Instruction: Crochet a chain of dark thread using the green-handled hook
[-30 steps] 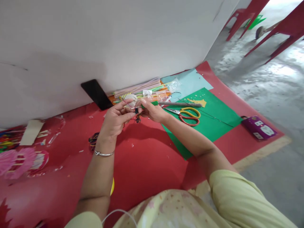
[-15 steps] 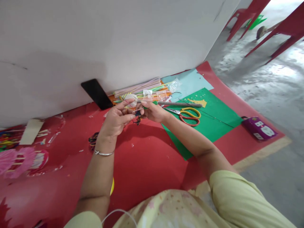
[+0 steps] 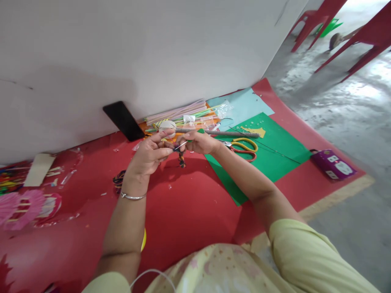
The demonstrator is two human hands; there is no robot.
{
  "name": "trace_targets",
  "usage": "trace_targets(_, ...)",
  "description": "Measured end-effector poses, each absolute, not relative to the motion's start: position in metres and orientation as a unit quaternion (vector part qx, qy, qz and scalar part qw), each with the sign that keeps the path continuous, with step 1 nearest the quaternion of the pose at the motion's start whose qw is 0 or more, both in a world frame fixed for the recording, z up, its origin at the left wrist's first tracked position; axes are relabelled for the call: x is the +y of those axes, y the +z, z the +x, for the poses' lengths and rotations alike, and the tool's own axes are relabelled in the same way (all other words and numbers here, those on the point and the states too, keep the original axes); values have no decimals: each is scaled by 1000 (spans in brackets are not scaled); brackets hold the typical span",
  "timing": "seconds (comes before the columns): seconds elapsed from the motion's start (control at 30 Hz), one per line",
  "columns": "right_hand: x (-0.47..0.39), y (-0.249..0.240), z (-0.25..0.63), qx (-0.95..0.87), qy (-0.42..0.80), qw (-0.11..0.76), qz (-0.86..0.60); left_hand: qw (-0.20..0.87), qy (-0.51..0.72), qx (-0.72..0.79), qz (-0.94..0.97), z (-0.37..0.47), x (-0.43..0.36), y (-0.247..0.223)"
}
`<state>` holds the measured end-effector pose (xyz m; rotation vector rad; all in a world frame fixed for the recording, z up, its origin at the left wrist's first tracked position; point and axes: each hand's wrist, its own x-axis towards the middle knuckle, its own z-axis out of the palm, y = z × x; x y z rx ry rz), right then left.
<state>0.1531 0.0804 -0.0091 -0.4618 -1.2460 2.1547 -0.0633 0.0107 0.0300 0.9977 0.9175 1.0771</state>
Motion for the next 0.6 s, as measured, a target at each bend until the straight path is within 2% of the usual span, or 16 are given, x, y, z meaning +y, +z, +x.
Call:
trace_targets(0.27,80,-7,153,-496,791,314,-176,651,475,404,433,-64,12,28)
trace_targets(0.6,82,2,169,-666,640,351,-153,657,472,416,415,-64,14,33)
